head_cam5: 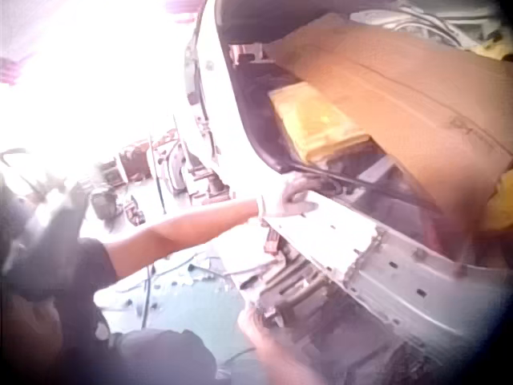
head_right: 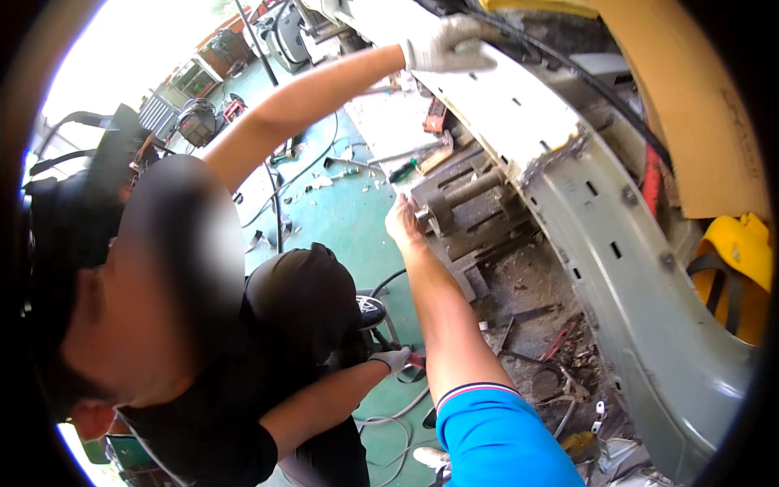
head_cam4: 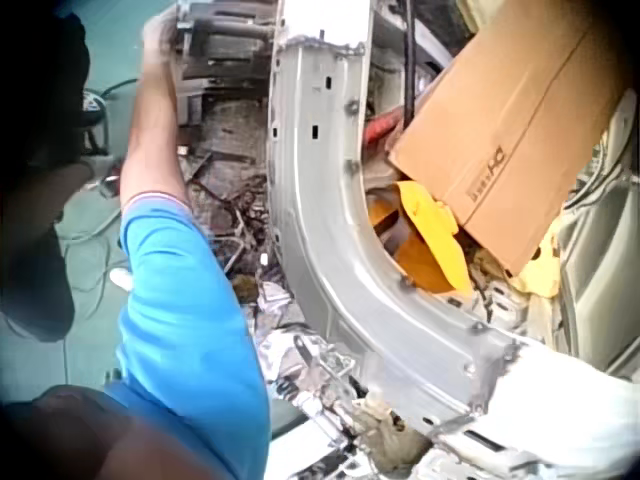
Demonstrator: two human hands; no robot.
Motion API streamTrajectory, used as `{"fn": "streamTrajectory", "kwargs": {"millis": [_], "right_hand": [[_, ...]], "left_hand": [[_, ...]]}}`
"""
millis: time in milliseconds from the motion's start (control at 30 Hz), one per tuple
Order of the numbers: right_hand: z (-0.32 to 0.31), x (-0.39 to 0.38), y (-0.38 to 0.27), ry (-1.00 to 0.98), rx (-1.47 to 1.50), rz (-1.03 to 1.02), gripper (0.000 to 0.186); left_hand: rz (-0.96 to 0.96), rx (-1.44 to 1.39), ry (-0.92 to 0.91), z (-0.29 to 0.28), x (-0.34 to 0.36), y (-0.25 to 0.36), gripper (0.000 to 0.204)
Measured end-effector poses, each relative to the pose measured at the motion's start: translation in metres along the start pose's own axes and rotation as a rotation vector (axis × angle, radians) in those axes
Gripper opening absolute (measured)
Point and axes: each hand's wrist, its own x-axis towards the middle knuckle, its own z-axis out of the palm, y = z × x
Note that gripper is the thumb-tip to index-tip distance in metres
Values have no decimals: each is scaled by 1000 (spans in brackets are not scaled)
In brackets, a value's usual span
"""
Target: The person positions a metal patch onto a damaged car wheel well and holds it in place while a coworker welds the patch to the vehicle. The person uses a hammer to tap the patch and adjusts its position during the process.
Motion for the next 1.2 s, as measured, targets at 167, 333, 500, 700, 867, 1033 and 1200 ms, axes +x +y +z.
{"fn": "streamTrajectory", "kwargs": {"millis": [167,333,500,700,867,1033,1200], "right_hand": [[54,59,-15,147,23,85,27],[117,133,-33,335,-175,-167,29],[147,196,-16,272,-356,-160,39],[166,212,-2,119,-641,-210,41],[147,199,2,149,-651,-349,23],[107,166,8,424,-368,-501,17],[61,58,-39,505,95,-759,14]], "left_hand": [[-53,29,-8,28,27,55,38],[27,50,12,47,80,152,38],[113,44,5,67,129,227,39],[182,45,-19,94,181,283,40],[326,125,-62,124,256,350,41],[665,408,-158,175,356,446,42],[967,681,-134,176,358,490,36]]}}
